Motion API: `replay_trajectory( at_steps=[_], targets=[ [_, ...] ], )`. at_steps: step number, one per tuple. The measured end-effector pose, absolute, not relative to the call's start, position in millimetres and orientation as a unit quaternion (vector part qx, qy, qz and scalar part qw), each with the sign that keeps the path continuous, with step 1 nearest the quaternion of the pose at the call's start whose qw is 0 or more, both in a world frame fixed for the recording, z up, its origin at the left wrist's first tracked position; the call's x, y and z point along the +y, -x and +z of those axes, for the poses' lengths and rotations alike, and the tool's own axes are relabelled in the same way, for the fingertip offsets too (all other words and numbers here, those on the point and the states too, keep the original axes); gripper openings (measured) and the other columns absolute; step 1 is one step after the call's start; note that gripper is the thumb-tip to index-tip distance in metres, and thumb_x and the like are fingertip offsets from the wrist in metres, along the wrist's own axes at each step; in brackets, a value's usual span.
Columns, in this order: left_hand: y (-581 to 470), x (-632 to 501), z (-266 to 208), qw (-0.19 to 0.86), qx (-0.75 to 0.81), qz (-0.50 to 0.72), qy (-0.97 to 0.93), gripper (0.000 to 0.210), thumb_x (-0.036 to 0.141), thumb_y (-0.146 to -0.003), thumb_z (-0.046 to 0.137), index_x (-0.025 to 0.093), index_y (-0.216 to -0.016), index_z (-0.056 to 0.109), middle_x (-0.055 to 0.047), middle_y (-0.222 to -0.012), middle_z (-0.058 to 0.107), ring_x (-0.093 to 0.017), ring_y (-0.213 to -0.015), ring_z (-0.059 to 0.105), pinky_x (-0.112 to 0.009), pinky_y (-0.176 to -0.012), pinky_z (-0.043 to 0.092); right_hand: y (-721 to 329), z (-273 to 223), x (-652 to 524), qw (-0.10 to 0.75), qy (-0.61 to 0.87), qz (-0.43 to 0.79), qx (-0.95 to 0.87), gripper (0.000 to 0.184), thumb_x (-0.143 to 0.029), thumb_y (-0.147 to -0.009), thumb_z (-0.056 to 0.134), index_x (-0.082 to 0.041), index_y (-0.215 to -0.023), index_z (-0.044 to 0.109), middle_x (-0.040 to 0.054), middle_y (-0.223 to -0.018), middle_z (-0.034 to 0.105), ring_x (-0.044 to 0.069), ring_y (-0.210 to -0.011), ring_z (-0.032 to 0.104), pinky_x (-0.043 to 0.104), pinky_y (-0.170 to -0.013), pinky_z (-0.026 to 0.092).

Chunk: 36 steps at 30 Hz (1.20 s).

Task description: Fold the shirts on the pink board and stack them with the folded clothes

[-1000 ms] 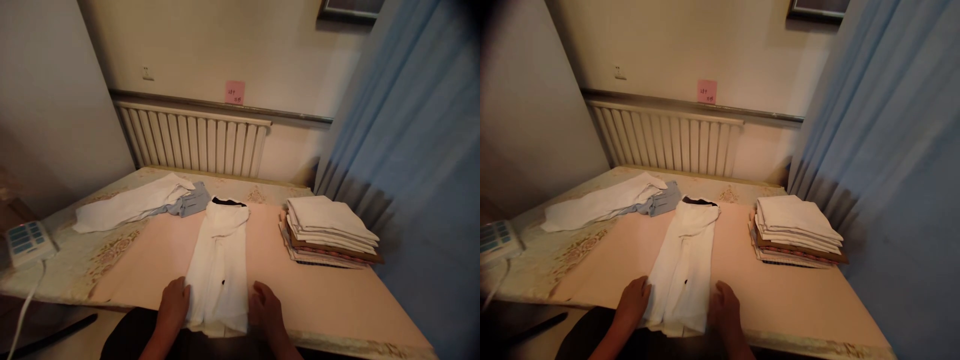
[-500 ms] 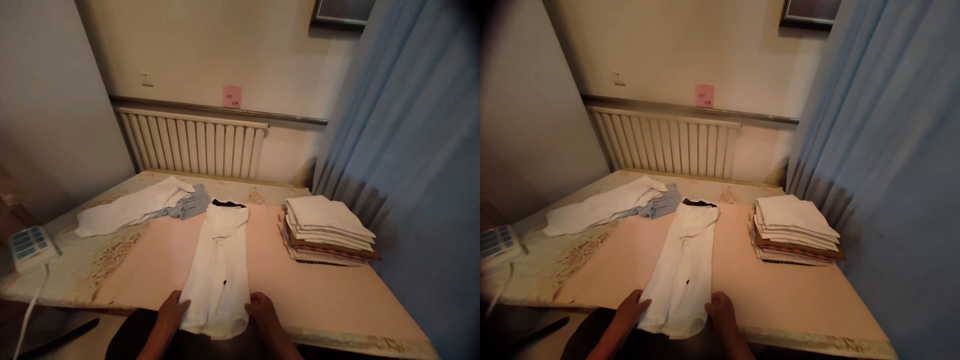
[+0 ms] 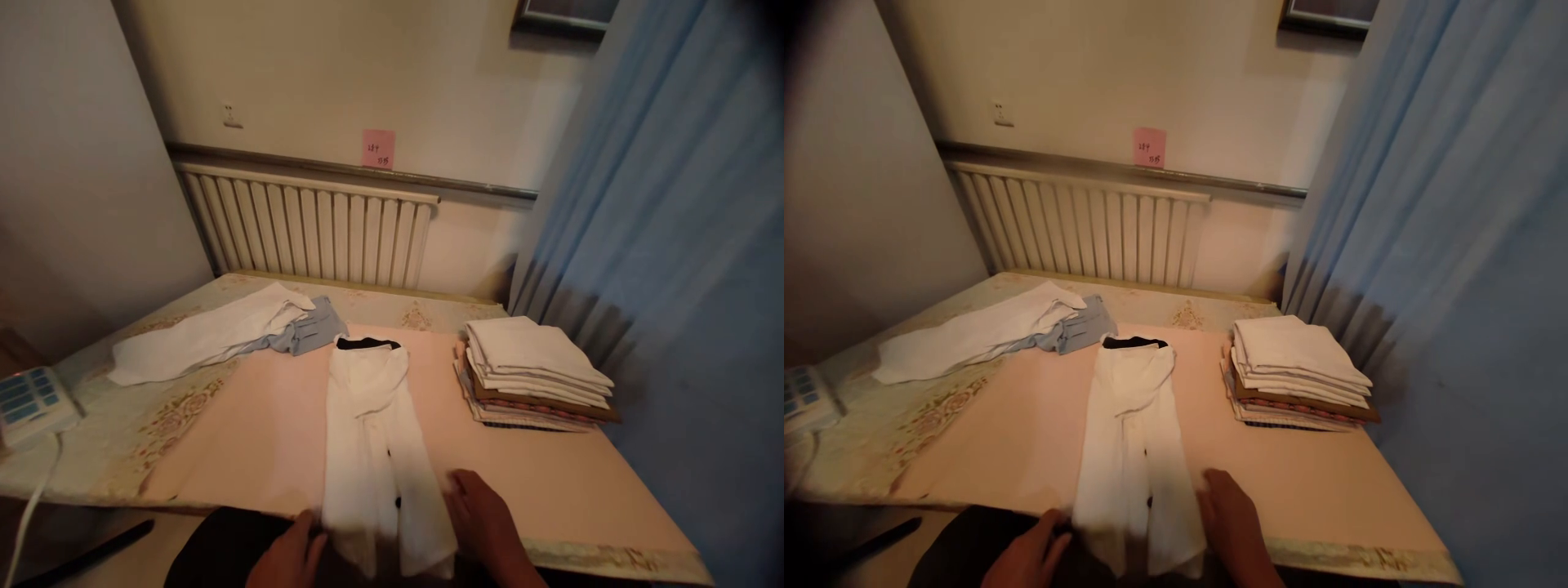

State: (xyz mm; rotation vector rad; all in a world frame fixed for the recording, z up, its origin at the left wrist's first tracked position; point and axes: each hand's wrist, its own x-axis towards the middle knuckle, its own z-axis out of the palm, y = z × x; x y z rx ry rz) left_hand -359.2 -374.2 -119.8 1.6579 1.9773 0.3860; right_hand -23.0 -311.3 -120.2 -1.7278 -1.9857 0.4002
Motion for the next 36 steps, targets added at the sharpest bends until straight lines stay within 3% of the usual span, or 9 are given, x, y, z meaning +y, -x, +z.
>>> replay_trajectory(
  at_steps=[5,8,13,18,22,25,27,29,36],
  targets=[
    [343,-331,-114,0.092,0.68,0.212,-0.696,0.04,0.034,-0.092,0.037,0.017,-0.123,0.056,-0.011,-0.125,0.063,-0.022,-0.117,0.057,-0.039,-0.102,0.043,70,-129,-261,0.287,0.524,0.03,-0.801,0.045,-0.025,-0.089,0.044,-0.013,-0.131,0.053,0.0151,-0.139,0.05,0.027,-0.13,0.046,0.045,-0.106,0.041],
    [329,-306,-132,0.002,0.629,0.241,-0.739,0.045,0.037,-0.092,0.041,0.015,-0.129,0.053,-0.013,-0.134,0.057,-0.024,-0.124,0.053,-0.041,-0.104,0.044,99,-143,-243,0.263,0.451,0.01,-0.853,0.056,-0.023,-0.084,0.055,-0.011,-0.138,0.044,0.0158,-0.148,0.038,0.03,-0.139,0.03,0.051,-0.112,0.034],
    [311,-263,-153,-0.089,0.495,0.27,-0.821,0.049,0.029,-0.094,0.042,0.023,-0.142,0.039,-0.008,-0.144,0.047,-0.022,-0.131,0.045,-0.039,-0.105,0.044,113,-150,-239,0.203,0.425,0.034,-0.881,0.062,-0.03,-0.086,0.058,-0.018,-0.143,0.037,0.0123,-0.149,0.037,0.03,-0.139,0.03,0.055,-0.112,0.03],
    [297,-224,-160,-0.054,0.425,0.234,-0.873,0.055,0.016,-0.092,0.037,0.026,-0.146,0.031,-0.004,-0.144,0.047,-0.016,-0.13,0.047,-0.037,-0.107,0.041,114,-137,-240,0.201,0.424,0.061,-0.881,0.064,-0.027,-0.091,0.049,-0.025,-0.15,0.023,0.0066,-0.15,0.037,0.025,-0.139,0.032,0.05,-0.113,0.031],
    [297,-206,-170,-0.07,0.38,0.21,-0.898,0.052,0.02,-0.09,0.045,0.021,-0.142,0.038,-0.005,-0.141,0.051,-0.019,-0.131,0.045,-0.039,-0.108,0.039,107,-148,-232,0.266,0.409,0.104,-0.866,0.052,-0.029,-0.088,0.053,-0.028,-0.139,0.044,0.0054,-0.14,0.051,0.024,-0.131,0.044,0.046,-0.111,0.035],
    [300,-199,-184,-0.105,0.354,0.227,-0.901,0.05,0.023,-0.088,0.05,0.018,-0.137,0.045,-0.005,-0.139,0.053,-0.022,-0.131,0.044,-0.039,-0.108,0.037,94,-150,-205,0.334,0.459,0.203,-0.798,0.026,-0.029,-0.09,0.047,-0.027,-0.109,0.065,0.0045,-0.112,0.069,0.02,-0.106,0.062,0.035,-0.094,0.049],
    [299,-194,-196,-0.115,0.341,0.238,-0.902,0.046,0.026,-0.086,0.053,0.018,-0.131,0.05,-0.005,-0.136,0.056,-0.023,-0.129,0.045,-0.039,-0.107,0.036,85,-142,-169,0.371,0.539,0.254,-0.713,0.024,-0.031,-0.09,0.045,-0.023,-0.088,0.068,0.0038,-0.087,0.071,0.018,-0.082,0.065,0.028,-0.074,0.053],
    [298,-189,-207,-0.121,0.331,0.249,-0.902,0.041,0.03,-0.086,0.054,0.018,-0.125,0.055,-0.005,-0.131,0.06,-0.023,-0.127,0.046,-0.039,-0.107,0.034,79,-132,-121,0.414,0.6,0.232,-0.644,0.023,-0.032,-0.086,0.047,-0.02,-0.078,0.066,0.0033,-0.076,0.069,0.019,-0.075,0.063,0.028,-0.07,0.05],
    [296,-177,-213,-0.239,0.289,0.307,-0.875,0.027,0.037,-0.093,0.047,0.02,-0.109,0.062,-0.001,-0.115,0.068,-0.019,-0.114,0.056,-0.037,-0.111,0.025,82,-127,17,0.433,0.579,0.241,-0.648,0.03,-0.031,-0.069,0.052,-0.019,-0.092,0.067,0.0065,-0.099,0.069,0.02,-0.092,0.062,0.033,-0.087,0.047]
  ],
)
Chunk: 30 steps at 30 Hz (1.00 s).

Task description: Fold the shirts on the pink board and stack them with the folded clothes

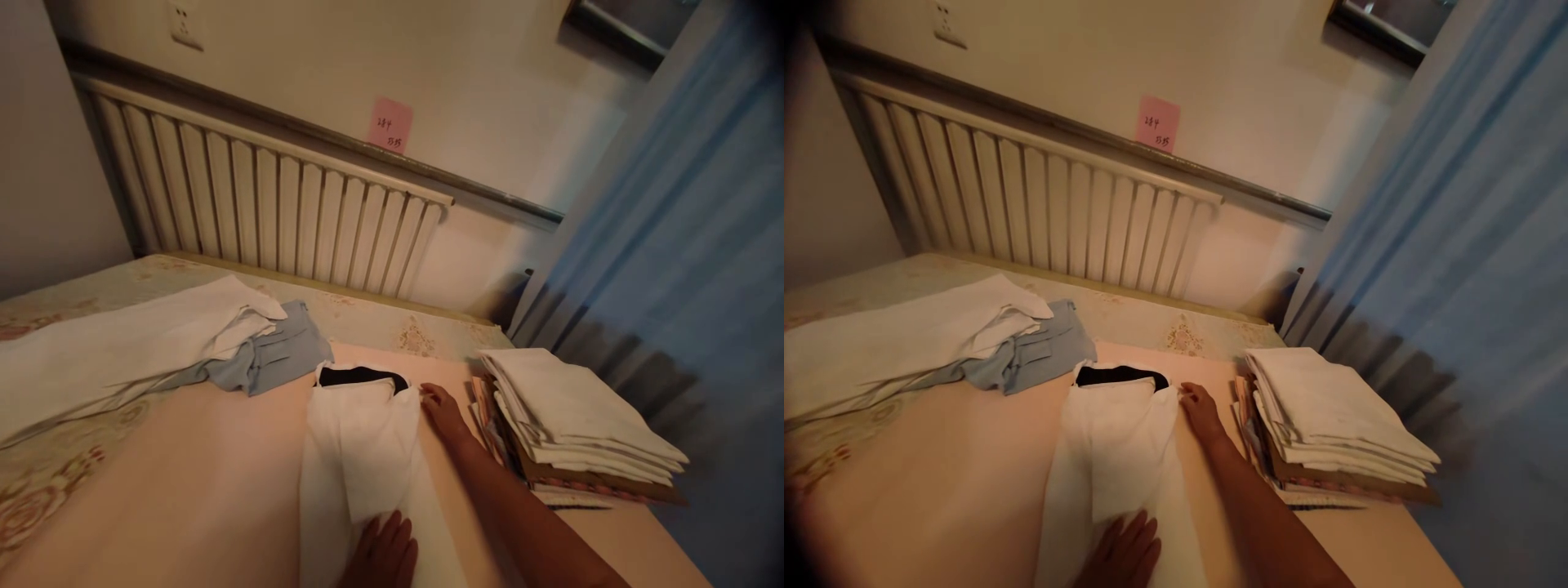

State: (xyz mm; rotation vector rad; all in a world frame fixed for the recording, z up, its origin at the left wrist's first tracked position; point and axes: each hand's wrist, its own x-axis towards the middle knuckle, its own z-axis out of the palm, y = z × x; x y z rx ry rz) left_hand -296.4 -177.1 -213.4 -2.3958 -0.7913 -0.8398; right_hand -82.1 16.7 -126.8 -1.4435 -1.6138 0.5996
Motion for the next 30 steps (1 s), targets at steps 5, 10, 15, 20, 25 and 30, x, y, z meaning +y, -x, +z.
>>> replay_trajectory(
  at_steps=[5,10,15,20,25,30],
  targets=[
    [297,-178,-207,0.243,-0.297,-0.307,0.871,0.029,0.036,-0.097,0.039,0.023,-0.108,0.062,0.001,-0.113,0.069,-0.017,-0.11,0.059,-0.035,-0.111,0.028,92,-124,39,0.424,0.549,0.252,-0.675,0.017,-0.031,-0.067,0.05,-0.02,-0.072,0.062,0.0039,-0.085,0.066,0.018,-0.083,0.06,0.03,-0.079,0.047],
    [294,-179,-213,0.232,-0.301,-0.316,0.869,0.026,0.029,-0.097,0.04,0.023,-0.11,0.062,-0.001,-0.114,0.069,-0.017,-0.111,0.059,-0.038,-0.115,0.023,97,-113,56,0.398,0.552,0.272,-0.68,0.019,-0.032,-0.07,0.046,-0.019,-0.071,0.058,-0.0011,-0.058,0.057,0.013,-0.051,0.049,0.025,-0.052,0.041],
    [295,-181,-216,0.187,-0.308,-0.296,0.885,0.028,0.032,-0.095,0.045,0.02,-0.115,0.059,-0.004,-0.119,0.067,-0.019,-0.116,0.056,-0.036,-0.112,0.027,106,-108,79,0.343,0.566,0.245,-0.708,0.011,-0.026,-0.068,0.046,-0.02,-0.064,0.055,-0.0062,-0.044,0.045,0.011,-0.043,0.041,0.022,-0.048,0.034],
    [295,-182,-215,0.175,-0.308,-0.275,0.894,0.031,0.036,-0.093,0.047,0.02,-0.118,0.058,-0.004,-0.12,0.067,-0.02,-0.116,0.056,-0.037,-0.109,0.031,122,-110,80,0.281,0.559,0.179,-0.759,0.012,-0.016,-0.068,0.05,-0.019,-0.06,0.057,-0.0017,-0.059,0.059,0.013,-0.061,0.05,0.022,-0.063,0.037],
    [294,-184,-215,0.135,-0.316,-0.254,0.904,0.04,0.043,-0.091,0.047,0.02,-0.124,0.055,-0.006,-0.125,0.064,-0.022,-0.12,0.054,-0.039,-0.109,0.031,126,-103,67,0.25,0.546,0.128,-0.789,0.02,-0.011,-0.072,0.048,-0.019,-0.078,0.066,0.002,-0.08,0.067,0.015,-0.076,0.056,0.024,-0.075,0.041],
    [290,-187,-218,0.113,-0.327,-0.258,0.902,0.046,0.045,-0.089,0.051,0.017,-0.125,0.055,-0.009,-0.128,0.062,-0.025,-0.122,0.052,-0.041,-0.108,0.032,124,-79,60,0.219,0.518,0.098,-0.821,0.026,-0.01,-0.075,0.047,-0.017,-0.089,0.068,0.0048,-0.092,0.069,0.016,-0.084,0.059,0.026,-0.082,0.043]
  ],
)
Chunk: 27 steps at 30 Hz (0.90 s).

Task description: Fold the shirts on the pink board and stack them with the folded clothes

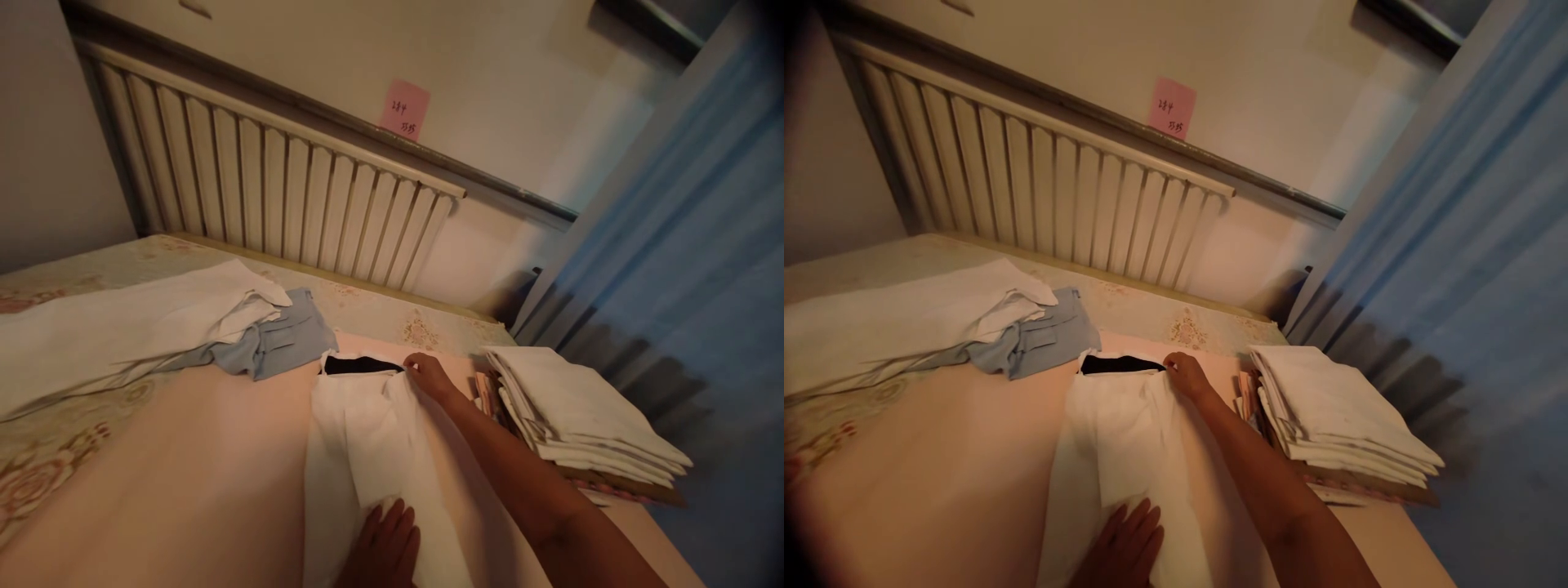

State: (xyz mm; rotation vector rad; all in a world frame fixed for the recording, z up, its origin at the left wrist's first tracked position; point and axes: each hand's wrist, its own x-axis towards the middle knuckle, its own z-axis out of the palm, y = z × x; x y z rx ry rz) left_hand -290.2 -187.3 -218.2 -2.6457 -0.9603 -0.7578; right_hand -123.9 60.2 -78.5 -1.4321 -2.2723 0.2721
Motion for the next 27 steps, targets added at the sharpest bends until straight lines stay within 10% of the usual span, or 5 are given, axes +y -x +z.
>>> replay_trajectory(
  at_steps=[11,27],
  targets=[
    [289,-193,-210,0.058,-0.348,-0.244,0.903,0.046,0.04,-0.086,0.053,0.017,-0.127,0.054,-0.009,-0.133,0.059,-0.025,-0.126,0.049,-0.041,-0.107,0.033,166,-86,51,0.094,0.475,0.098,-0.87,0.03,-0.003,-0.065,0.058,-0.021,-0.084,0.072,0.0042,-0.09,0.072,0.02,-0.086,0.064,0.028,-0.081,0.045],
    [295,-203,-188,0.004,-0.364,-0.248,0.898,0.052,0.043,-0.09,0.049,0.016,-0.134,0.048,-0.009,-0.139,0.053,-0.025,-0.131,0.043,-0.042,-0.11,0.026,201,-64,15,0.153,0.446,0.063,-0.88,0.031,-0.012,-0.087,0.045,-0.02,-0.11,0.065,0.0056,-0.11,0.067,0.018,-0.1,0.059,0.028,-0.091,0.042]
  ],
)
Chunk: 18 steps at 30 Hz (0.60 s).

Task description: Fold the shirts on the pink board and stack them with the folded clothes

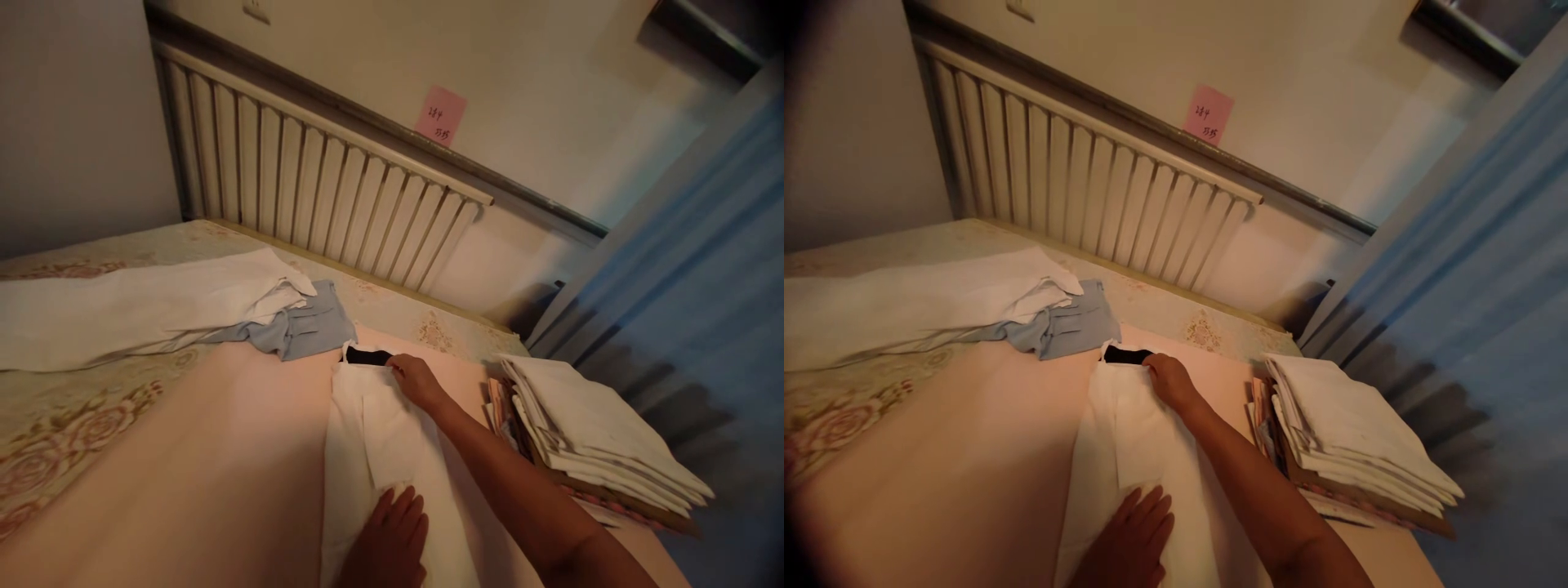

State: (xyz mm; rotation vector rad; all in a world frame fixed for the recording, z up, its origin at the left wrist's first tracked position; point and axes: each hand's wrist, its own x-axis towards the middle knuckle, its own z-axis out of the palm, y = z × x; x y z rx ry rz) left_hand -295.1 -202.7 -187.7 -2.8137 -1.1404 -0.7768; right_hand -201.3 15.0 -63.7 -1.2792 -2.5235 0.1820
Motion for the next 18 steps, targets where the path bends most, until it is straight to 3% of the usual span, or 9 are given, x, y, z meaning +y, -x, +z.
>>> replay_trajectory(
  at_steps=[6,11,13,18],
  targets=[
    [298,-207,-176,0.001,-0.37,-0.258,0.892,0.049,0.042,-0.092,0.046,0.016,-0.133,0.049,-0.009,-0.139,0.053,-0.025,-0.131,0.043,-0.043,-0.11,0.026,239,-69,-14,0.072,0.391,0.071,-0.915,0.029,-0.014,-0.078,0.057,-0.023,-0.104,0.067,0.0029,-0.104,0.068,0.019,-0.094,0.061,0.027,-0.083,0.043],
    [300,-209,-169,-0.004,-0.37,-0.241,0.897,0.048,0.044,-0.094,0.042,0.015,-0.131,0.051,-0.009,-0.138,0.054,-0.025,-0.13,0.045,-0.043,-0.109,0.029,241,-75,-33,0.059,0.412,0.053,-0.908,0.025,-0.011,-0.08,0.05,-0.021,-0.096,0.066,0.0047,-0.094,0.065,0.018,-0.087,0.06,0.027,-0.078,0.043],
    [300,-209,-169,-0.014,-0.373,-0.241,0.896,0.05,0.045,-0.094,0.042,0.015,-0.132,0.05,-0.009,-0.138,0.053,-0.025,-0.131,0.043,-0.043,-0.11,0.027,238,-72,-40,0.102,0.411,0.049,-0.905,0.023,-0.011,-0.083,0.046,-0.021,-0.095,0.064,0.005,-0.094,0.063,0.017,-0.087,0.058,0.027,-0.079,0.043],
    [298,-211,-168,-0.042,-0.383,-0.239,0.891,0.05,0.045,-0.095,0.039,0.016,-0.135,0.049,-0.009,-0.141,0.05,-0.025,-0.134,0.039,-0.042,-0.112,0.02,240,-73,-55,0.315,0.32,0.069,-0.891,0.023,-0.009,-0.083,0.04,-0.019,-0.093,0.059,0.0057,-0.091,0.058,0.018,-0.087,0.055,0.03,-0.079,0.045]
  ],
)
